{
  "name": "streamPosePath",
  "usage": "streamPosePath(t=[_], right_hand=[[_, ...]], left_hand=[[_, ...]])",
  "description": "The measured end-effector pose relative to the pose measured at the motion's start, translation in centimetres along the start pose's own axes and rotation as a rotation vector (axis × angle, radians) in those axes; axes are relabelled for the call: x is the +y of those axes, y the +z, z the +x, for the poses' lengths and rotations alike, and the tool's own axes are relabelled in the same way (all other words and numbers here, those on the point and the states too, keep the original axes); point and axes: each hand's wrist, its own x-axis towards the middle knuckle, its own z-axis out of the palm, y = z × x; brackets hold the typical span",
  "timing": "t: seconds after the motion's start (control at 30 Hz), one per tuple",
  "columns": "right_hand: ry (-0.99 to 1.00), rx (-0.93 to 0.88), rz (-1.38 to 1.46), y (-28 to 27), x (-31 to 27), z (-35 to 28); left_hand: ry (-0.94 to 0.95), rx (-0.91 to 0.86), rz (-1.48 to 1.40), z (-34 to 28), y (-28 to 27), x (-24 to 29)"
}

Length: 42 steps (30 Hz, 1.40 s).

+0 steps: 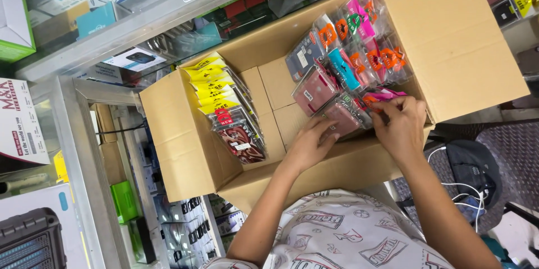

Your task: The person repeatedly picks up packaged phone cases from a cardboard box, turns them over, and places them back into the box. The person handles multiple cases of different colors and designs, including pink, purple, and black, and arranges them within the box.

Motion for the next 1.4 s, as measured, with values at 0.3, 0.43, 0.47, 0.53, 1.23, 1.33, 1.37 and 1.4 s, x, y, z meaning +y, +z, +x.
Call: streamPosePath(t=[0.3, 0.43, 0.47, 0.53, 1.23, 1.33, 1.37, 1.4], right_hand=[[0.018, -0.001, -0.008, 0.7, 1.0, 0.0], [-0.021, 0.021, 0.007, 0.7, 1.0, 0.2], [-0.04, 0.037, 0.011, 0.5, 0.8, 0.3], [-0.036, 0.024, 0.008, 0.2, 0.0, 0.5], [-0.064, 0.351, 0.746, -10.4, -6.4, 2.2], [-0.224, 0.362, 0.808, -11.4, -9.2, 2.1], [-0.299, 0.341, 0.817, -11.4, -10.0, 1.9], [-0.304, 0.336, 0.819, -10.9, -10.2, 1.9]], left_hand=[[-0.013, 0.031, -0.004, -0.8, 0.3, -0.5], [0.048, 0.069, 0.001, -1.0, 0.4, -0.6], [-0.009, 0.042, -0.02, -1.1, 0.2, -0.2], [0.04, 0.065, -0.016, -1.2, 0.6, -1.2], [0.159, 0.253, -0.118, -3.7, -2.7, 3.9], [0.273, 0.347, -0.217, -4.2, -3.7, 5.6], [0.313, 0.363, -0.351, -4.4, -4.0, 6.1], [0.311, 0.37, -0.351, -4.6, -4.4, 6.5]])
